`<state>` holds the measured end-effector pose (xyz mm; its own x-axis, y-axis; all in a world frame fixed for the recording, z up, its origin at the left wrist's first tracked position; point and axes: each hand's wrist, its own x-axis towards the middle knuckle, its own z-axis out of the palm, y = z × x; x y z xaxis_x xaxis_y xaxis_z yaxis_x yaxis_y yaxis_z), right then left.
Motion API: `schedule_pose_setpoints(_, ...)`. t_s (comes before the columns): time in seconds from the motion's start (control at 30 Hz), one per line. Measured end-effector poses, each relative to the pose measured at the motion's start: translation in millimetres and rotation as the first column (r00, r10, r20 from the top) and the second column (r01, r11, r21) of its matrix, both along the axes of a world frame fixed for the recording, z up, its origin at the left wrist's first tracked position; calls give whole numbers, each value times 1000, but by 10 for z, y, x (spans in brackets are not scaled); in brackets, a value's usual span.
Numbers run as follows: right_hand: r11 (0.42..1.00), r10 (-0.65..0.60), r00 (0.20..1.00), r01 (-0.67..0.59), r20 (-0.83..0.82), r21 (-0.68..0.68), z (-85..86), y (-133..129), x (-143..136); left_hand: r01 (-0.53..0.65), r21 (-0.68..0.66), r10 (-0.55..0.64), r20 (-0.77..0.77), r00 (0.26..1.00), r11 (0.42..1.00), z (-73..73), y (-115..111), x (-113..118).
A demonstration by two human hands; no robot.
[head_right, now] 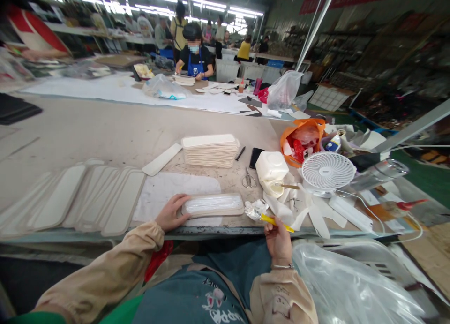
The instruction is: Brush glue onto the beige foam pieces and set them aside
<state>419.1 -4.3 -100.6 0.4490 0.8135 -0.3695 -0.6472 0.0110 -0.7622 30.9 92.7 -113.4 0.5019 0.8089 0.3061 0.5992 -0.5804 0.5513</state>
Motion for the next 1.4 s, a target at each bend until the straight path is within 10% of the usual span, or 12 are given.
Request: schedule_pose_setpoints(1.4,1000,-12,998,13,66,-22,-69,-46,-44,-7,95,10,-36,999,995,-6,8,19)
